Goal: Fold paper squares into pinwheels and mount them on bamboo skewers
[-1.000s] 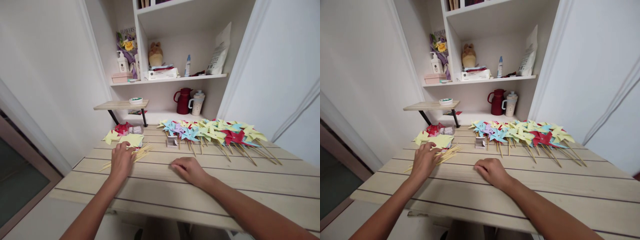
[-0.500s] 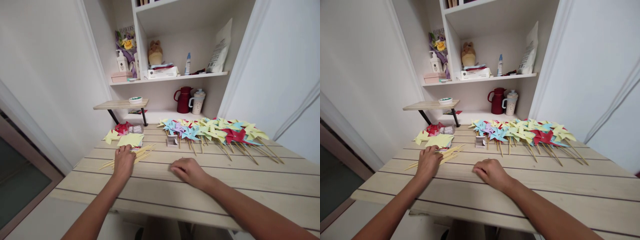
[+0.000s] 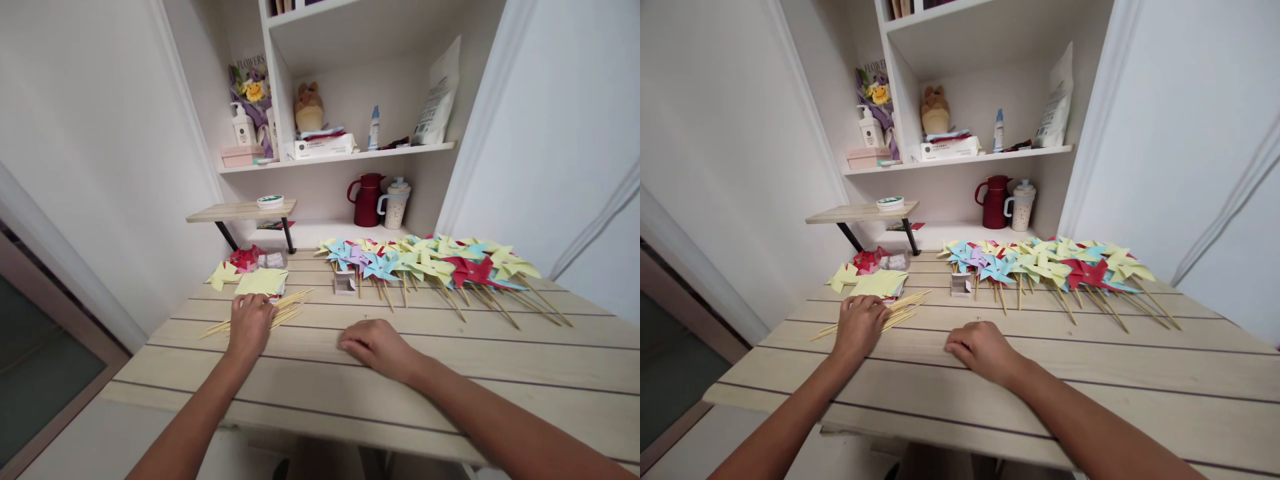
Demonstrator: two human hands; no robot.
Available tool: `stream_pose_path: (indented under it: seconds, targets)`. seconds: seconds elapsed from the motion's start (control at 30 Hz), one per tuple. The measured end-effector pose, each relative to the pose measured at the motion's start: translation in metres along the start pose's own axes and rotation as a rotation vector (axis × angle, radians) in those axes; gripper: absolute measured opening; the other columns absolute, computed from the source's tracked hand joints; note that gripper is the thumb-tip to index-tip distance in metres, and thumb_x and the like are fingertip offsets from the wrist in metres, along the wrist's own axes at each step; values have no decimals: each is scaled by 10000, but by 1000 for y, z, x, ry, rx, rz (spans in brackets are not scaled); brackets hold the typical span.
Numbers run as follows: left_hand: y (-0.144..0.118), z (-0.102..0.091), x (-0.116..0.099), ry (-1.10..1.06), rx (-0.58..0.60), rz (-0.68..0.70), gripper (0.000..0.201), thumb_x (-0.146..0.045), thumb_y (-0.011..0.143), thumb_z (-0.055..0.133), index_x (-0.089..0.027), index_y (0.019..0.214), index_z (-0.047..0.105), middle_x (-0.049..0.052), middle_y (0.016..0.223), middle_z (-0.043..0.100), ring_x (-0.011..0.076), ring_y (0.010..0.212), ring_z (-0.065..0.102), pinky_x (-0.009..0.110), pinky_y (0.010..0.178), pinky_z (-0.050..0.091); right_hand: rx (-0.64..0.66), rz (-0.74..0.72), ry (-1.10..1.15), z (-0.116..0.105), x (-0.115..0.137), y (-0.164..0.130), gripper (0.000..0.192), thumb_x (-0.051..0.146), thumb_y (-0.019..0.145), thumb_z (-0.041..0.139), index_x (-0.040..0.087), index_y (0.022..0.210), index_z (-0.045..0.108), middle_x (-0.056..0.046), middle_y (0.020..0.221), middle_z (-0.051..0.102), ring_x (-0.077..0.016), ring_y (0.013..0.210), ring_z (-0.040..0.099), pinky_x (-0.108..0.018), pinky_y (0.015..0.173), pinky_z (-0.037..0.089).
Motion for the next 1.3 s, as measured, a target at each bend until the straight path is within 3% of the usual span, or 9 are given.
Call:
stream_pose_path:
  seconds: [0.1,0.27,0.43,0.53,0.7,0.9,1.03,1.3]
  targets:
    - [6,-8,13,19,-48,-56,344,-260,964,407,-222,968,748,114,1087,693,281,1027,569,457,966,318,-2,-12,-10,1,0,0,357,383,995,430,226,891,733,-41,831,761,-177,773,668,-266,746,449]
    - [31,-10,44,36,-92,-161,421,-181,919,445,-221,1310,596,147,1379,553,307,1240,486,457,979,324,-3,-20,-31,2,0,1,347,374,993,435,232,873,728,-33,821,760,-179,764,664,-273,743,442]
    - [60,1,74,-38,-11,-247,377,-214,970,361,-233,1190,667,112,1397,560,280,1316,440,477,1050,270,5,-14,-11,2,4,1,373,383,994,422,227,851,729,-42,812,756,-171,739,655,-261,720,441]
    - [70,10,84,-62,95,-247,399,-286,990,336,-198,1184,674,122,1429,531,328,1344,404,517,1050,277,13,-13,-20,1,6,2,381,381,994,417,223,836,725,-43,800,751,-169,726,647,-261,714,437]
    - [73,28,84,-87,261,-192,323,-414,943,464,-252,1062,717,126,1287,642,319,1267,487,561,1018,325,11,-19,-22,1,7,3,368,383,990,429,222,838,722,-46,795,751,-175,747,653,-263,730,439]
    - [71,30,75,-80,362,-106,423,-506,835,607,-318,1213,646,103,1516,449,340,1414,316,632,1086,198,7,-22,-21,1,6,3,372,377,992,423,225,823,717,-34,783,745,-166,716,643,-257,709,434]
    - [68,31,76,-55,463,-54,630,-403,720,736,-322,1322,566,132,1536,414,361,1428,296,633,1099,165,3,-23,-8,2,5,3,353,378,987,434,228,839,716,-30,790,747,-168,723,644,-255,705,433]
    - [63,22,79,-121,453,-75,508,-357,824,595,-289,1327,573,120,1419,562,325,1318,473,525,1069,293,8,-16,-5,3,4,4,334,349,982,448,222,835,719,-31,791,750,-165,713,651,-248,699,435]
Point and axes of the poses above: each hand's wrist, its own y-axis towards the middle knuckle, its own z-axis out of the palm, x = y × z, the point moved 8 cm from there along y, towards the middle knuckle
